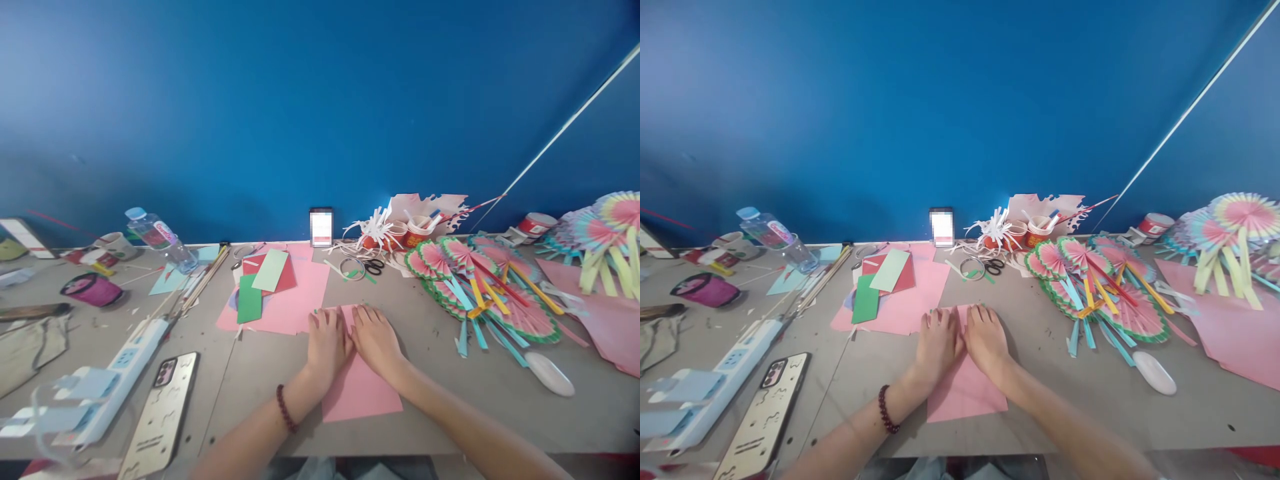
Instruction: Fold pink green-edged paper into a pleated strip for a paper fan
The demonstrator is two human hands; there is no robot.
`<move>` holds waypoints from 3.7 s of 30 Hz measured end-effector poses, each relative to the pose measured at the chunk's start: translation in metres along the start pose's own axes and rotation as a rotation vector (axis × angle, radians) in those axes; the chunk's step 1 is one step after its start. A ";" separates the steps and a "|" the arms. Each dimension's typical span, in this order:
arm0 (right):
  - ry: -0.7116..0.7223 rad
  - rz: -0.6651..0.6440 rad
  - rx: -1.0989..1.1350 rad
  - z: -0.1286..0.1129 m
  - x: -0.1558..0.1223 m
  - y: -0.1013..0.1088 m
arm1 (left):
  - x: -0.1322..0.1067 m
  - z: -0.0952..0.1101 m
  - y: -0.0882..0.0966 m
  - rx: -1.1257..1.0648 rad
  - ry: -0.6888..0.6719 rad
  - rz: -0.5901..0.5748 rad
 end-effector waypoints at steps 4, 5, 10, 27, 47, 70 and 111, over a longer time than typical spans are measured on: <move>-0.018 -0.030 0.032 0.003 0.002 0.001 | 0.000 -0.001 0.002 -0.029 -0.002 0.018; -0.023 -0.037 0.042 0.003 0.002 0.001 | 0.000 -0.001 0.002 -0.026 -0.005 0.013; 0.007 -0.073 0.057 0.002 0.002 0.003 | 0.001 -0.001 0.004 -0.053 0.003 0.036; -0.007 -0.015 0.075 0.006 0.001 0.001 | 0.001 -0.005 -0.001 -0.082 -0.003 0.019; 0.013 -0.043 0.111 0.010 -0.001 0.004 | 0.001 -0.006 -0.002 -0.105 -0.004 0.009; -0.057 -0.014 0.110 0.020 -0.001 -0.010 | 0.000 -0.007 0.002 -0.096 -0.004 -0.010; 0.043 -0.010 0.009 0.013 -0.007 -0.009 | 0.000 -0.003 -0.020 -0.158 -0.088 0.004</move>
Point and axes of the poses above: each hand's wrist, its own x-axis towards the middle knuckle, its own y-axis out of the back of the hand, z = x × y, the point moved 6 cm from there along x, towards the middle knuckle, and after that the axes turned 4 degrees about x, right-handed, at the moved point
